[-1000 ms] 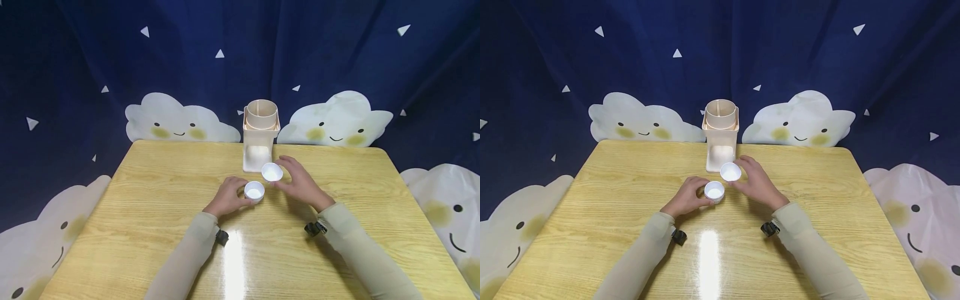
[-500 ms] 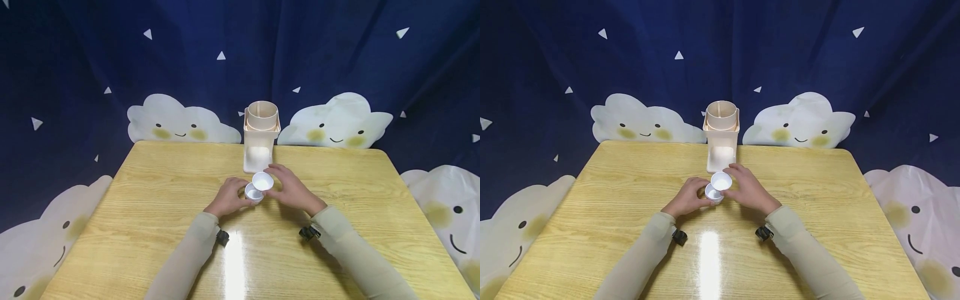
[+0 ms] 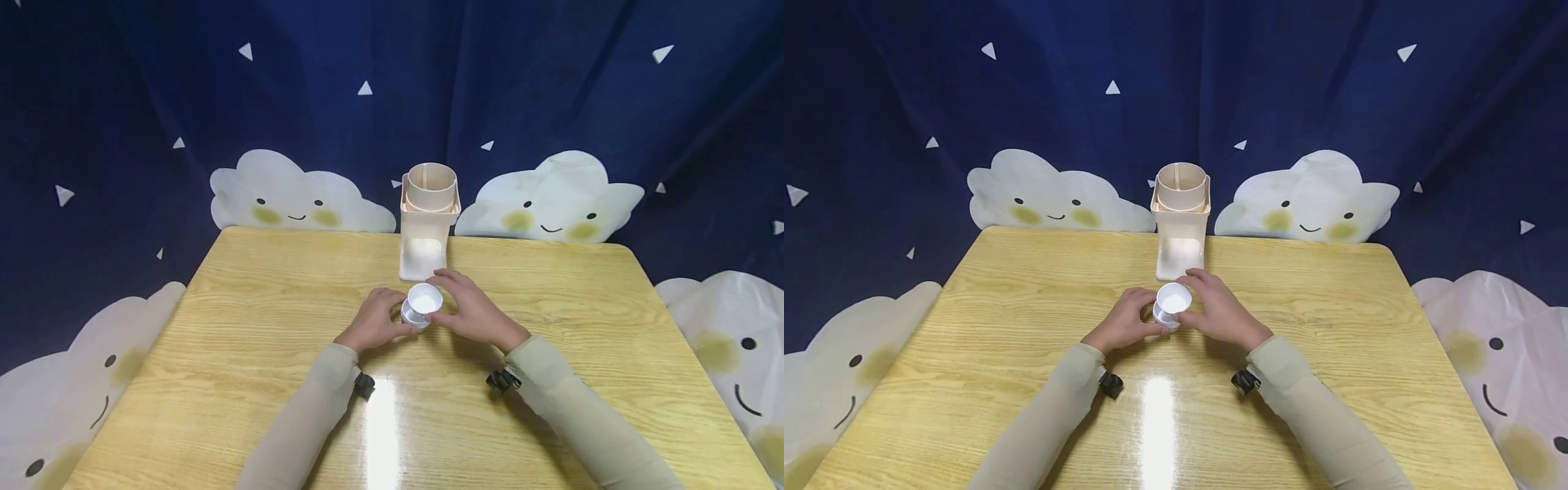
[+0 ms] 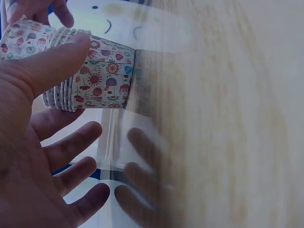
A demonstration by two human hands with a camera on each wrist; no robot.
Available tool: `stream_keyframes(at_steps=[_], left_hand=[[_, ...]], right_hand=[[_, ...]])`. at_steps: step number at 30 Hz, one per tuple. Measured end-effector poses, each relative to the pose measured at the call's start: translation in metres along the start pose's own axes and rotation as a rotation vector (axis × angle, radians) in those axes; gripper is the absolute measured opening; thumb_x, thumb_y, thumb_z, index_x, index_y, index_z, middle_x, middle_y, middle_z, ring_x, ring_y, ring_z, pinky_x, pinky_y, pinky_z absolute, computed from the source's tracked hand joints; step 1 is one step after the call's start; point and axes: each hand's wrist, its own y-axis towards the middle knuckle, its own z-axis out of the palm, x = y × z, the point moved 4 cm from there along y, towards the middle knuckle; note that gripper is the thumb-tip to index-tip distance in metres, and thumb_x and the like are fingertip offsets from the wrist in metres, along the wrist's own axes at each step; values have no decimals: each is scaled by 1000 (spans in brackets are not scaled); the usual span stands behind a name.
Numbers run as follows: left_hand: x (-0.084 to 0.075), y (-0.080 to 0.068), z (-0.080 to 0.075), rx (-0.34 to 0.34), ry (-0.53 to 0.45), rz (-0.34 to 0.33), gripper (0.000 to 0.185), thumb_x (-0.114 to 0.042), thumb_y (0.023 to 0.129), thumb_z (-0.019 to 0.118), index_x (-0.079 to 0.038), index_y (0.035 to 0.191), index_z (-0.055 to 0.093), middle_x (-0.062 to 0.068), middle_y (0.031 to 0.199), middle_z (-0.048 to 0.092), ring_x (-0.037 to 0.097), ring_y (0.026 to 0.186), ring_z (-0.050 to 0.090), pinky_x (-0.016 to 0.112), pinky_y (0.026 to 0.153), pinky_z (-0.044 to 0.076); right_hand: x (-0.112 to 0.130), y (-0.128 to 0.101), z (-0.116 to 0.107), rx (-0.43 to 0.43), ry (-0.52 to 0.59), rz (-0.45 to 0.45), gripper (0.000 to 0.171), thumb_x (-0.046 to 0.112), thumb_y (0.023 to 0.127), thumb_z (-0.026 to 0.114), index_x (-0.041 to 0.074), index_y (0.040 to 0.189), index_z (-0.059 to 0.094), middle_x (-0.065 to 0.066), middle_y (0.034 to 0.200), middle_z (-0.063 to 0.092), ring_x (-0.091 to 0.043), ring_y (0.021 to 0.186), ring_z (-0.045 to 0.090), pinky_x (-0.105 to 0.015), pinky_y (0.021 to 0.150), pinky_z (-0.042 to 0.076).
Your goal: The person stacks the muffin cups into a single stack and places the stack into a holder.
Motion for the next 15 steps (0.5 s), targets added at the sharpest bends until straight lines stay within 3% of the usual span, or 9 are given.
stream_keyframes(at_steps=[15], left_hand=[[1, 1, 0, -6, -7, 11, 55, -35, 75, 86, -15, 123, 66, 2, 126, 68, 29, 134, 47, 51, 117, 35]], right_hand=[[-3, 2, 8, 21, -13, -3, 65, 31, 84, 78, 6, 139, 53, -22, 151, 44, -44, 138, 43, -63, 111, 38]])
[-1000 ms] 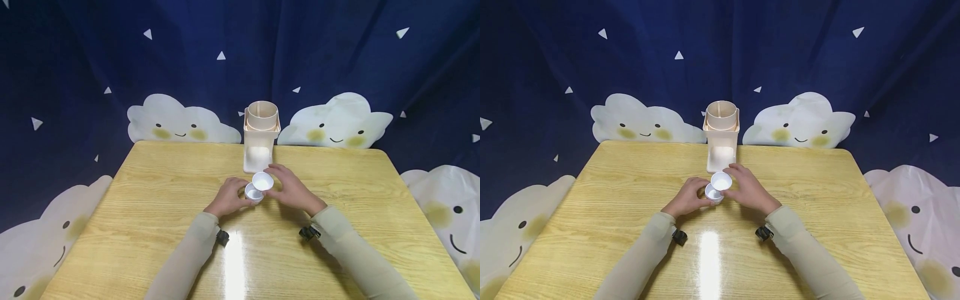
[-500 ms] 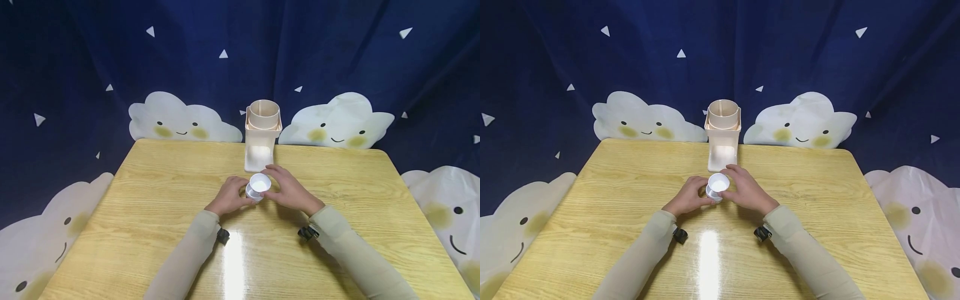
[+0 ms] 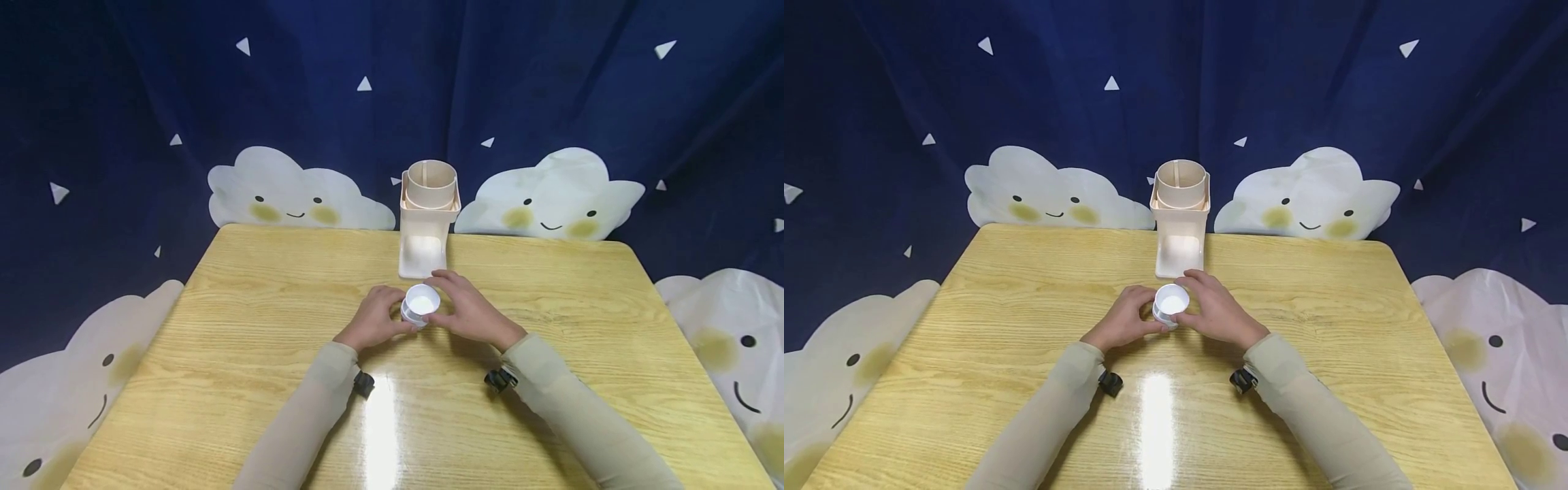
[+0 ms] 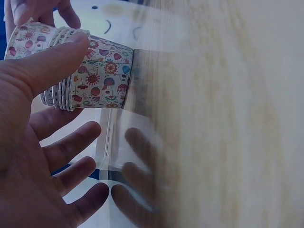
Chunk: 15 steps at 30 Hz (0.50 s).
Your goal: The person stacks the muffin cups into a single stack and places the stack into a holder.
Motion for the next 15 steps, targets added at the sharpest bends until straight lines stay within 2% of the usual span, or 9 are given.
stream_keyframes(at_steps=[9, 15], left_hand=[[-2, -2, -3, -2, -16, -15, 54, -35, 75, 86, -17, 122, 67, 1, 127, 68, 28, 134, 46, 51, 119, 32], [-2, -2, -2, -5, -25, -3, 52, -36, 76, 86, -17, 121, 67, 2, 126, 68, 28, 133, 46, 52, 116, 35]], right_hand=[[2, 3, 3, 10, 20, -17, 67, 32, 85, 77, 4, 141, 52, -23, 150, 45, -43, 138, 43, -62, 112, 37], [2, 2, 5, 14, 22, -24, 69, 31, 84, 77, 5, 142, 50, -22, 149, 45, -42, 137, 44, -61, 112, 37]])
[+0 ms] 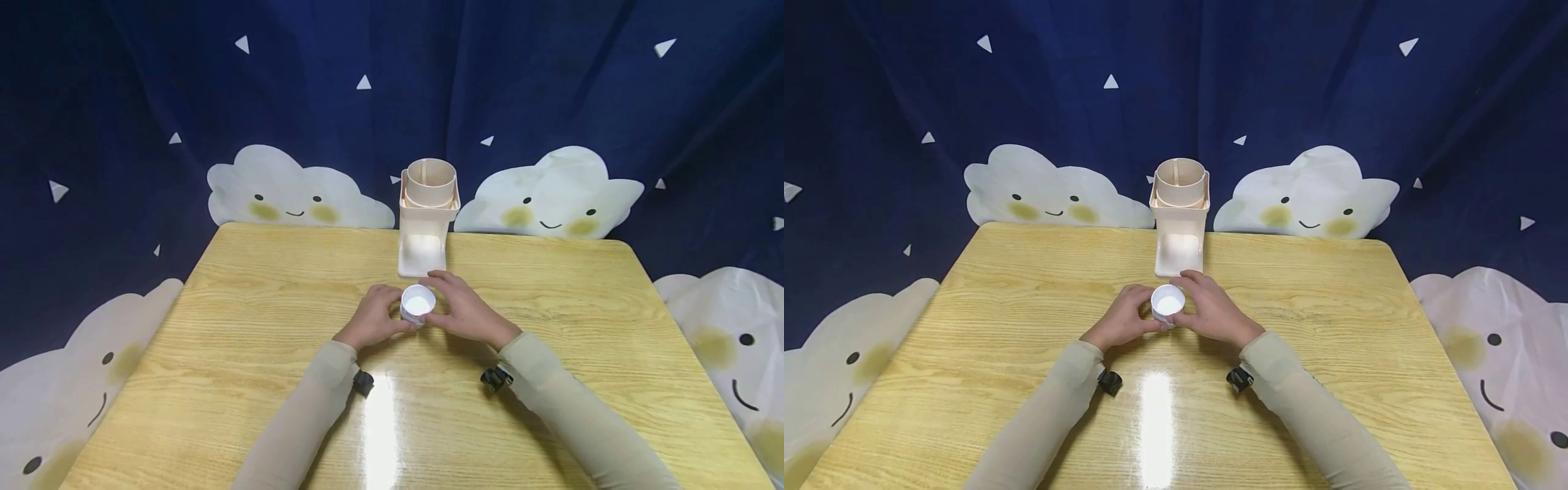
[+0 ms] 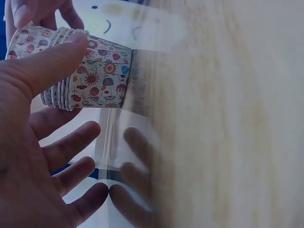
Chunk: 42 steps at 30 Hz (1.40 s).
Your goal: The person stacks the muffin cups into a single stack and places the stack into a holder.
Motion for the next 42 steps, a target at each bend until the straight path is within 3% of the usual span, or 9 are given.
stream_keyframes(at_steps=[11, 20, 24, 31, 37, 42], left_hand=[[-3, 3, 0, -12, 7, 23, 50, -38, 76, 86, -17, 118, 68, 2, 125, 69, 29, 132, 47, 51, 114, 37], [-5, 4, -2, -25, 33, 22, 51, -34, 74, 87, -16, 118, 68, 4, 126, 68, 30, 131, 48, 51, 113, 38], [-4, 1, -5, -26, 56, 8, 53, -36, 75, 86, -15, 120, 67, 5, 128, 67, 31, 135, 46, 52, 114, 37], [2, -6, -14, -53, 78, -5, 60, -41, 75, 85, -12, 124, 66, 6, 130, 65, 29, 136, 45, 51, 115, 36], [14, -15, -27, -108, 64, -22, 63, -41, 74, 86, -10, 125, 67, 7, 129, 66, 30, 134, 47, 49, 115, 37], [23, -23, -43, -135, 61, -10, 58, -38, 75, 86, -9, 121, 68, 9, 126, 67, 31, 131, 49, 49, 113, 39]], right_hand=[[-6, -2, -1, 6, -2, -3, 75, 32, 85, 76, 6, 147, 42, -17, 148, 48, -38, 139, 44, -57, 115, 36], [-34, -7, -6, -42, 76, 135, 54, 30, 96, 64, 5, 141, 50, -19, 144, 51, -38, 136, 47, -57, 114, 37], [-45, 3, -7, -81, -21, 124, 49, 26, 97, 62, 1, 138, 53, -23, 141, 52, -41, 133, 49, -57, 113, 39], [-56, 30, 0, -100, -295, 130, 50, 27, 94, 65, 2, 136, 55, -24, 138, 54, -40, 133, 47, -57, 110, 40], [-48, 54, 14, -30, -352, 64, 56, 29, 93, 64, 2, 141, 50, -28, 149, 43, -42, 140, 41, -52, 117, 36], [-51, 61, 25, 26, -369, 56, 68, 36, 91, 66, 6, 148, 42, -33, 152, 34, -47, 145, 31, -54, 121, 30]])
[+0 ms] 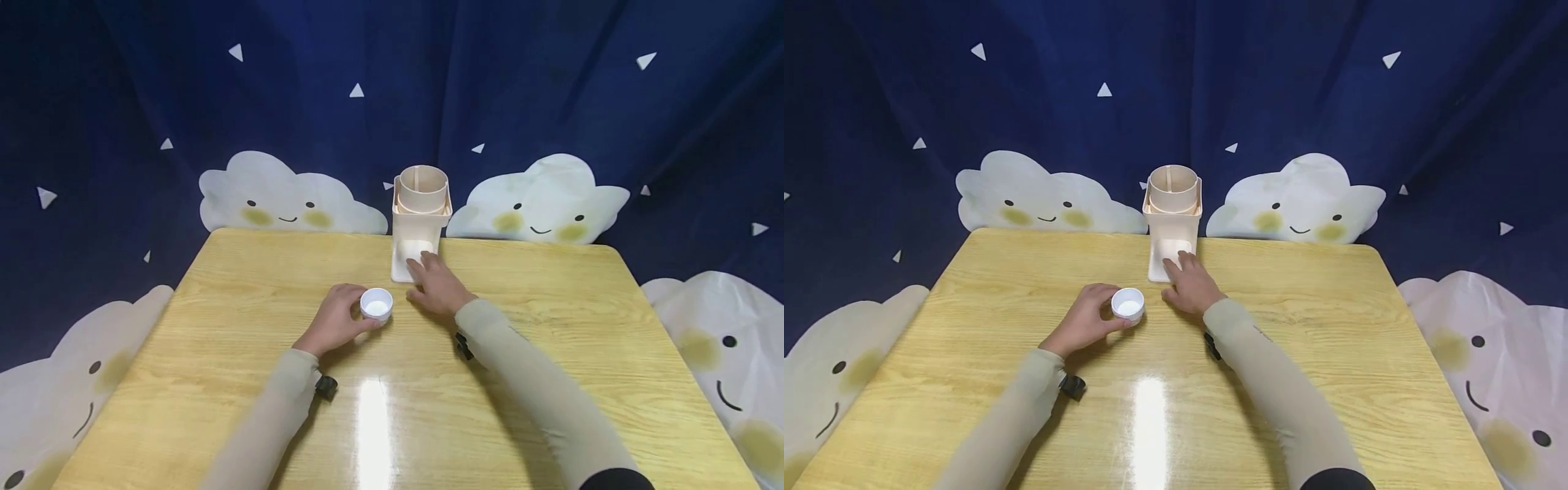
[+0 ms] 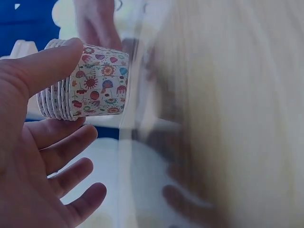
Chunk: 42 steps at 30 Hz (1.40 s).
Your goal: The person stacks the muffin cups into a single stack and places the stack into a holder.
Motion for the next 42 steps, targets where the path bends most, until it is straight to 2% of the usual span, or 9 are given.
stream_keyframes(at_steps=[7, 10, 15, 22, 27, 32, 42], left_hand=[[15, -4, -28, -33, 27, -16, 56, -33, 74, 87, -7, 120, 68, 12, 124, 66, 34, 130, 48, 53, 111, 39], [19, -4, -35, -44, 21, -29, 56, -32, 75, 86, -7, 121, 67, 13, 126, 66, 35, 131, 47, 53, 112, 38], [19, -2, -37, -48, -2, -39, 57, -31, 75, 85, -6, 122, 66, 15, 128, 65, 36, 132, 46, 53, 112, 38], [20, -2, -39, -78, -14, -49, 58, -28, 75, 86, -2, 123, 65, 17, 130, 64, 36, 131, 47, 54, 112, 38], [16, 3, -44, -67, -16, -53, 60, -29, 77, 85, -3, 126, 63, 17, 133, 62, 36, 133, 45, 55, 113, 37], [14, 7, -53, -86, -3, -54, 59, -28, 77, 85, -2, 126, 64, 18, 133, 62, 36, 132, 45, 54, 114, 36], [4, 21, -60, -106, -11, -16, 57, -27, 77, 84, -3, 125, 64, 17, 131, 63, 37, 131, 47, 53, 113, 37]], right_hand=[[-3, 5, 12, 93, -43, 13, 76, 48, 96, 56, 3, 153, 34, -27, 163, 19, -46, 152, 16, -51, 126, 17], [0, 9, 12, 98, -44, -3, 78, 50, 96, 55, 2, 153, 33, -27, 162, 22, -45, 152, 18, -53, 125, 19], [0, 10, 12, 89, -54, -10, 78, 50, 94, 59, 2, 151, 36, -30, 156, 31, -45, 148, 28, -53, 124, 23], [5, 8, 13, 156, -4, -3, 86, 52, 93, 58, -5, 152, 31, -27, 160, 25, -40, 151, 24, -47, 125, 23], [-3, 5, 7, 205, 45, 17, 86, 49, 92, 60, -1, 154, 28, -22, 163, 22, -37, 153, 21, -46, 125, 23], [-5, 6, 3, 270, 76, 20, 87, 49, 94, 58, 1, 156, 23, -21, 166, 15, -37, 155, 15, -47, 126, 19], [-9, 8, 3, 238, 99, 4, 80, 40, 94, 61, 0, 155, 27, -21, 164, 20, -39, 153, 18, -48, 126, 19]])
